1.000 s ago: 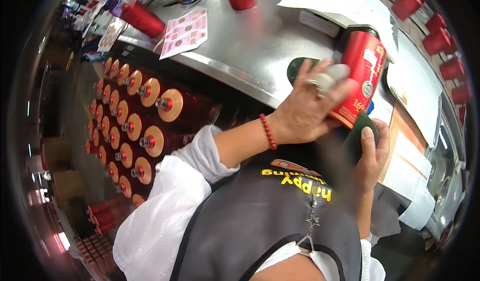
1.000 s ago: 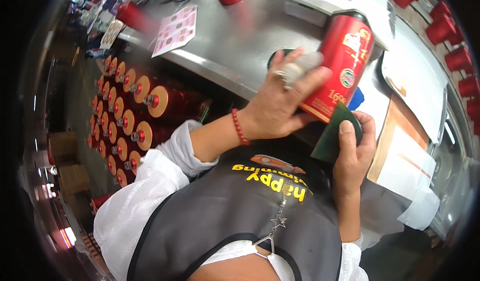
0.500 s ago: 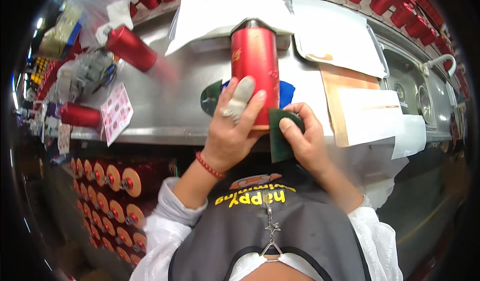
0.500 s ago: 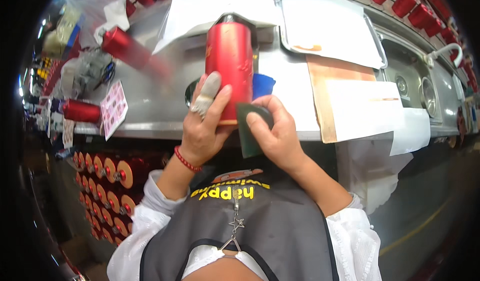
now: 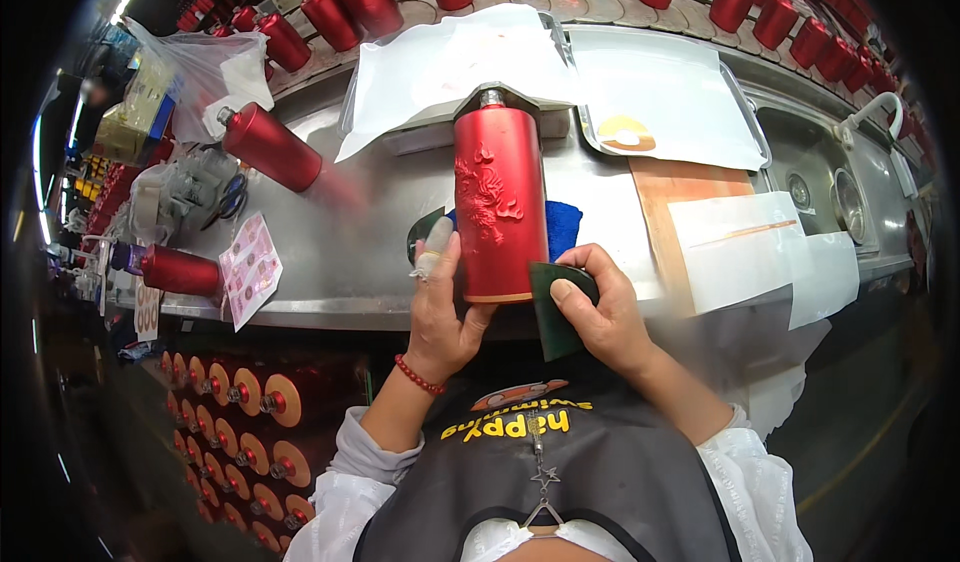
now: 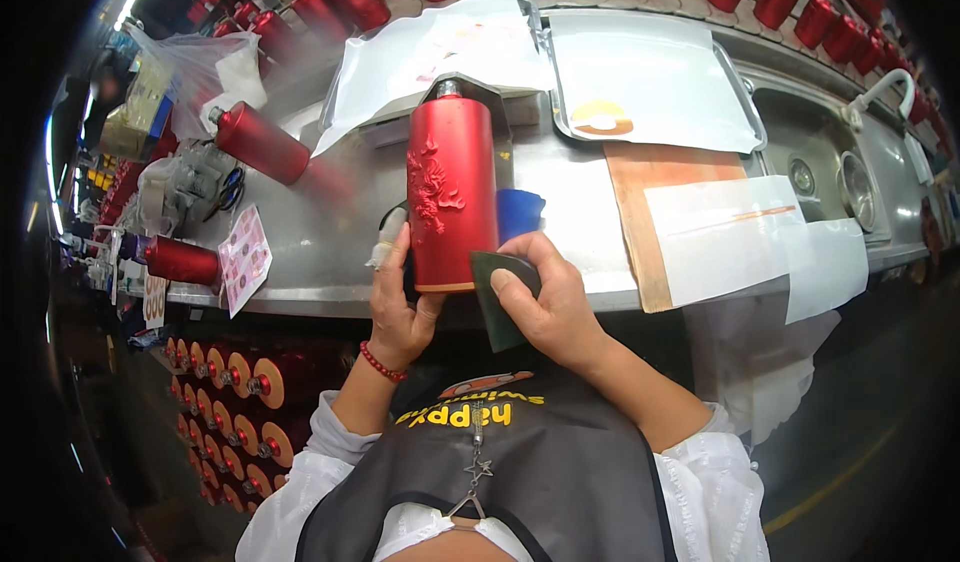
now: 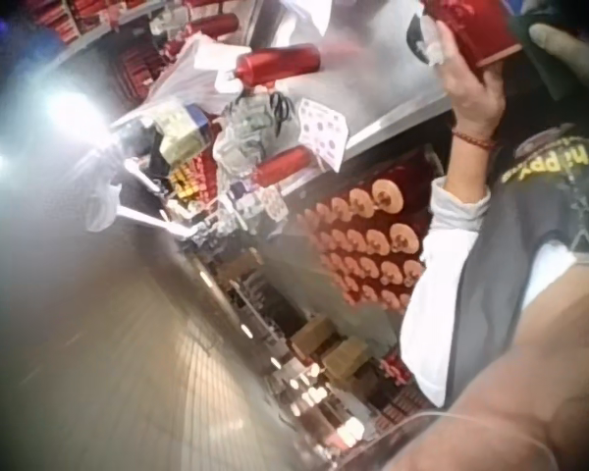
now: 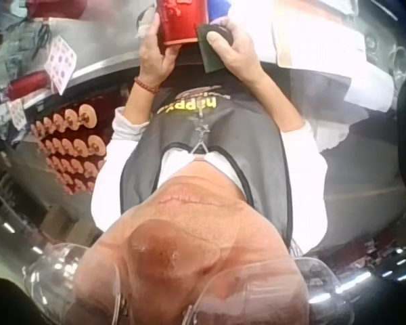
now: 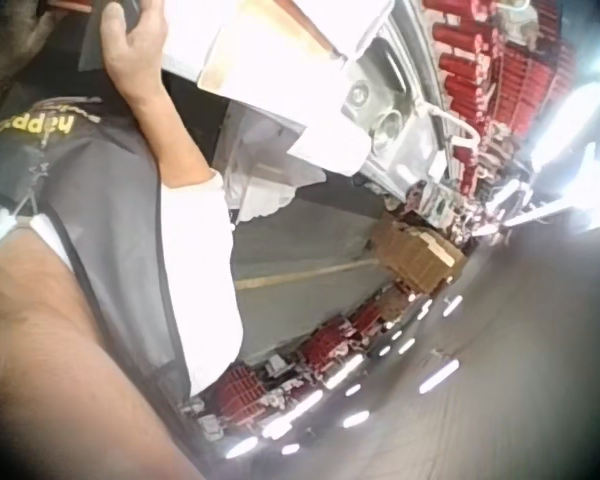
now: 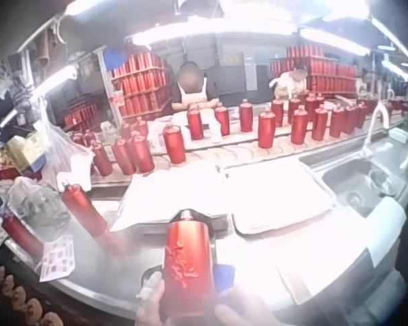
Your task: The person applies a red label to a red cylindrical bottle, smooths it with a green card, and uses a wooden stick to press the edges. They then place a gold circular sticker on the bottle neck and smooth it. The process is repeated for a second bottle.
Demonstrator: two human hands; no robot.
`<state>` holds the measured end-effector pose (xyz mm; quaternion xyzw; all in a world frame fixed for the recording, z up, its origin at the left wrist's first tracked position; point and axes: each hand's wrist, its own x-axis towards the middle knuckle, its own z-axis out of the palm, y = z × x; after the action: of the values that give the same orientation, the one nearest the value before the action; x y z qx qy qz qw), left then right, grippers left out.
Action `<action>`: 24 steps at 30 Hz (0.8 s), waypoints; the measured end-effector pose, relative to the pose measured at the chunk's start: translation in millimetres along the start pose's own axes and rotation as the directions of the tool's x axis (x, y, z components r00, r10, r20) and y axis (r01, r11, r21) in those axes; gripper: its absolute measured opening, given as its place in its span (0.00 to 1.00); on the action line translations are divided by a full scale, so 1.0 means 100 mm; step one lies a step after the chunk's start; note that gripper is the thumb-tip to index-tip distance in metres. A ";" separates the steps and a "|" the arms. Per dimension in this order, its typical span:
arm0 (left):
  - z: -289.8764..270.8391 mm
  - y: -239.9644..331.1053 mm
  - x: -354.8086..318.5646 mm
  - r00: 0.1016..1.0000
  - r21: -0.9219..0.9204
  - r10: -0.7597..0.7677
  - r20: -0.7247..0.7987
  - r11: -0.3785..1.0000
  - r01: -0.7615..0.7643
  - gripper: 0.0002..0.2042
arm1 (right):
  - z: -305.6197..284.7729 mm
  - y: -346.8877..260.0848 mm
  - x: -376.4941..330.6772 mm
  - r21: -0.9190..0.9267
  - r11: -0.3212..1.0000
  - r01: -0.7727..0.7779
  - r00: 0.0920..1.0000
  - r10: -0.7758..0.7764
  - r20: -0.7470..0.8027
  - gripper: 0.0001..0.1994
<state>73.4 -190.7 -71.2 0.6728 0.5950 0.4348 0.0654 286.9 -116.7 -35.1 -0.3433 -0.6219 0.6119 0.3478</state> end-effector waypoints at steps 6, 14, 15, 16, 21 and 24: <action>0.03 0.24 0.31 0.965 0.223 0.260 0.036 0.939 -0.261 0.37 | -0.01 -0.04 0.00 0.010 1.000 -0.006 1.000 0.006 0.007 0.09; 0.02 0.29 0.21 0.987 0.235 0.146 -0.063 0.964 -0.128 0.39 | -0.03 0.00 0.01 -0.016 1.000 0.018 0.999 -0.017 0.029 0.09; -0.02 0.34 0.30 0.978 0.280 0.205 0.029 0.938 -0.205 0.41 | -0.03 0.00 0.01 -0.018 0.999 0.030 0.999 -0.029 0.026 0.09; -0.01 0.31 0.29 0.982 0.219 0.188 0.025 0.957 -0.189 0.41 | -0.04 0.00 0.00 -0.021 0.999 0.034 0.999 -0.033 0.025 0.10; 0.08 0.05 0.06 1.000 -0.047 0.000 -0.021 0.999 -0.001 0.38 | -0.07 0.02 0.00 -0.019 1.000 0.016 0.999 -0.015 0.032 0.11; -0.02 -0.01 0.11 0.995 -0.024 0.097 0.015 0.995 -0.097 0.39 | -0.26 -0.17 0.11 -0.195 0.981 -0.017 1.000 0.021 0.020 0.11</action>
<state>70.9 -181.6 -64.8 0.7036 0.5559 0.4390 0.0569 303.4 -93.4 -17.6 -0.3749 -0.6792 0.5550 0.3000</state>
